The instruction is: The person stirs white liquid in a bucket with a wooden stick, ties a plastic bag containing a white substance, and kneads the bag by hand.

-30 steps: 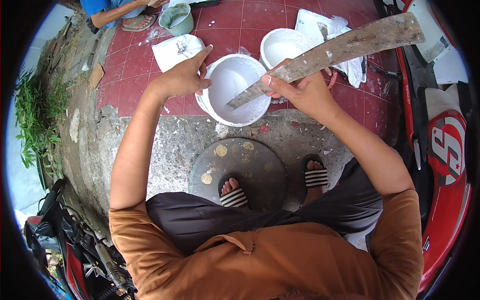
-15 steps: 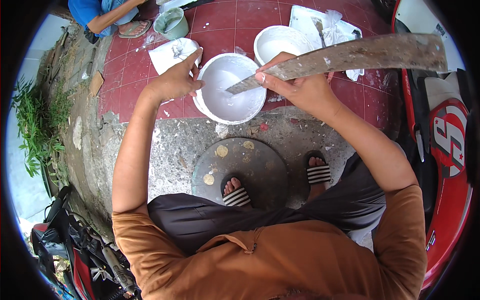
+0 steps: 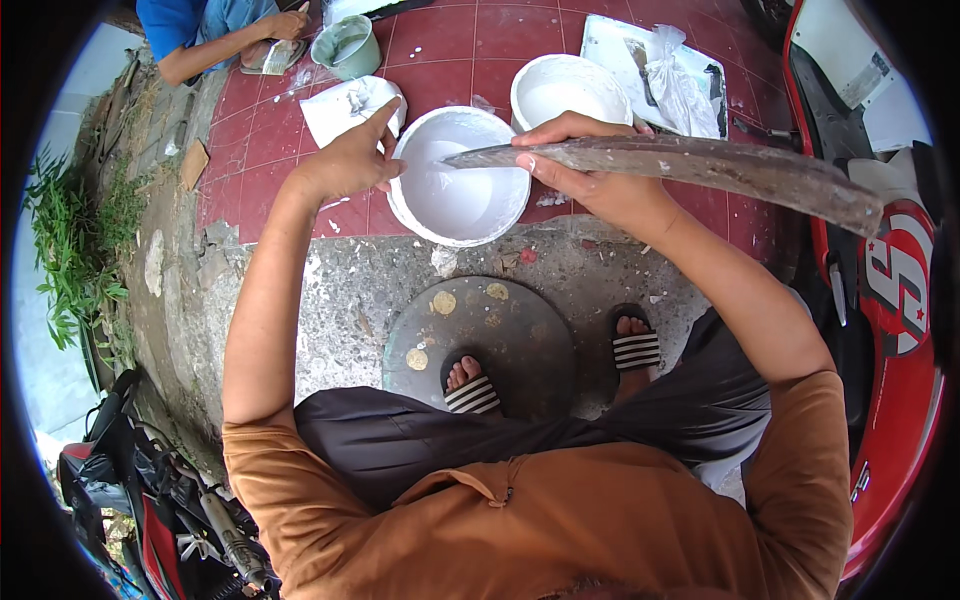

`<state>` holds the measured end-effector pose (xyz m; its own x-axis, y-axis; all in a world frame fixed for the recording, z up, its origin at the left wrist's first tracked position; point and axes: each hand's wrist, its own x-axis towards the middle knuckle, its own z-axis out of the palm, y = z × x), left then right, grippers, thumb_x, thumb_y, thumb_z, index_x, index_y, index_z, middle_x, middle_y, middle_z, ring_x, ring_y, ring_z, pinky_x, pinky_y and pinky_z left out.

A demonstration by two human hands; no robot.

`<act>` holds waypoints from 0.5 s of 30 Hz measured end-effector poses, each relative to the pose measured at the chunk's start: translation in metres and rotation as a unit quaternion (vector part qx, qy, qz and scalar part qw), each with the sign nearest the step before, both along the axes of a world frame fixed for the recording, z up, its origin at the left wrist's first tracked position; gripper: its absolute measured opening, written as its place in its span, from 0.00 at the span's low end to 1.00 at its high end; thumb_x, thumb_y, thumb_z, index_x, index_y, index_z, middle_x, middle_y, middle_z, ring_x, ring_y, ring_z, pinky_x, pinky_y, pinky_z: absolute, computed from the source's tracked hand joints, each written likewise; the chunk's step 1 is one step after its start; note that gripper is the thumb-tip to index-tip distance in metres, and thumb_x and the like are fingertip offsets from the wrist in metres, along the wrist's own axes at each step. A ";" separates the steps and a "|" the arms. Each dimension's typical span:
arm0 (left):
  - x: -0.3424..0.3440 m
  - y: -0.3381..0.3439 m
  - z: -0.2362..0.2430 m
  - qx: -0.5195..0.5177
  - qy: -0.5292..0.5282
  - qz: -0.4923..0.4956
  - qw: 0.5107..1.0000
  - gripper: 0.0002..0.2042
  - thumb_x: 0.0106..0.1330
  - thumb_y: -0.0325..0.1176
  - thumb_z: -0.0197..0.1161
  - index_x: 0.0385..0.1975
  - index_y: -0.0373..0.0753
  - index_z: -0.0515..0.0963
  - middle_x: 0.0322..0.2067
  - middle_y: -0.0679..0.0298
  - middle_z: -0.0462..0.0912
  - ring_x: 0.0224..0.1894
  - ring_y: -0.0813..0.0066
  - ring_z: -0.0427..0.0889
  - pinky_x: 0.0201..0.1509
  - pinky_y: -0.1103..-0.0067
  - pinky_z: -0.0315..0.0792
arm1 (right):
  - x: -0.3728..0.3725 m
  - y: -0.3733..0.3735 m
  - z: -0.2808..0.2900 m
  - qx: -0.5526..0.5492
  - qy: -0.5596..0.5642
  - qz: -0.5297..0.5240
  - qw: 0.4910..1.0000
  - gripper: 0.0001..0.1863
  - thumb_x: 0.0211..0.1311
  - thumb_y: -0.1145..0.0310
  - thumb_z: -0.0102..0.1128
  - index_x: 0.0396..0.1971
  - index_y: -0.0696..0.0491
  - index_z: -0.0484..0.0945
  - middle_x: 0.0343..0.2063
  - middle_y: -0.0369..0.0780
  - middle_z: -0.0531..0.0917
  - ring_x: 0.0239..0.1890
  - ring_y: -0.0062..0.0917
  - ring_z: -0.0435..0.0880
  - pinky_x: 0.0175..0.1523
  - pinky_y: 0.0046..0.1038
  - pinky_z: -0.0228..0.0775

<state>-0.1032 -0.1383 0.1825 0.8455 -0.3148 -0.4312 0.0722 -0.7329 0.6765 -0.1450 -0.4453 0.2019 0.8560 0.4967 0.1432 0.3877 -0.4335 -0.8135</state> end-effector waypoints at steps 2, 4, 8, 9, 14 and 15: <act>0.001 -0.001 -0.001 -0.004 -0.004 -0.008 1.000 0.42 0.61 0.27 0.64 0.73 0.40 0.47 0.40 0.60 0.72 0.28 0.74 0.81 0.36 0.77 0.76 | 0.001 0.007 -0.017 0.113 0.009 0.001 0.994 0.10 0.60 0.70 0.68 0.39 0.55 0.81 0.41 0.39 0.86 0.43 0.21 0.85 0.48 0.23 0.77; 0.000 0.000 -0.001 0.018 -0.010 -0.005 1.000 0.42 0.61 0.26 0.64 0.73 0.39 0.46 0.40 0.59 0.72 0.28 0.73 0.81 0.37 0.77 0.76 | -0.005 0.010 -0.028 0.147 0.045 0.031 0.988 0.10 0.59 0.73 0.68 0.39 0.56 0.80 0.41 0.40 0.86 0.46 0.23 0.85 0.51 0.24 0.77; -0.002 0.005 0.001 0.016 0.003 0.014 1.000 0.42 0.61 0.26 0.63 0.73 0.39 0.46 0.41 0.59 0.72 0.28 0.73 0.81 0.38 0.77 0.76 | -0.006 0.005 -0.007 0.068 -0.008 0.043 0.997 0.09 0.60 0.70 0.68 0.37 0.57 0.81 0.39 0.41 0.86 0.40 0.21 0.85 0.47 0.22 0.77; -0.002 0.006 0.002 0.015 0.007 0.019 1.000 0.42 0.61 0.26 0.63 0.73 0.39 0.46 0.42 0.58 0.73 0.29 0.73 0.81 0.39 0.77 0.76 | -0.005 0.001 0.000 0.010 -0.020 0.019 1.000 0.08 0.60 0.69 0.67 0.37 0.57 0.82 0.39 0.41 0.86 0.38 0.20 0.85 0.45 0.21 0.77; 0.006 0.015 -0.009 0.024 -0.023 0.007 0.999 0.42 0.61 0.27 0.64 0.73 0.37 0.45 0.44 0.54 0.74 0.31 0.70 0.82 0.38 0.77 0.78 | 0.006 0.001 0.005 0.099 -0.013 -0.017 0.995 0.11 0.60 0.63 0.69 0.35 0.54 0.84 0.30 0.35 0.85 0.32 0.17 0.82 0.40 0.22 0.73; 0.006 0.015 -0.008 0.025 -0.014 0.007 1.000 0.42 0.61 0.27 0.64 0.73 0.37 0.45 0.45 0.54 0.74 0.32 0.69 0.83 0.37 0.76 0.78 | 0.008 0.001 0.005 0.090 -0.021 -0.030 0.995 0.10 0.60 0.63 0.68 0.34 0.54 0.84 0.30 0.36 0.85 0.32 0.17 0.82 0.40 0.23 0.73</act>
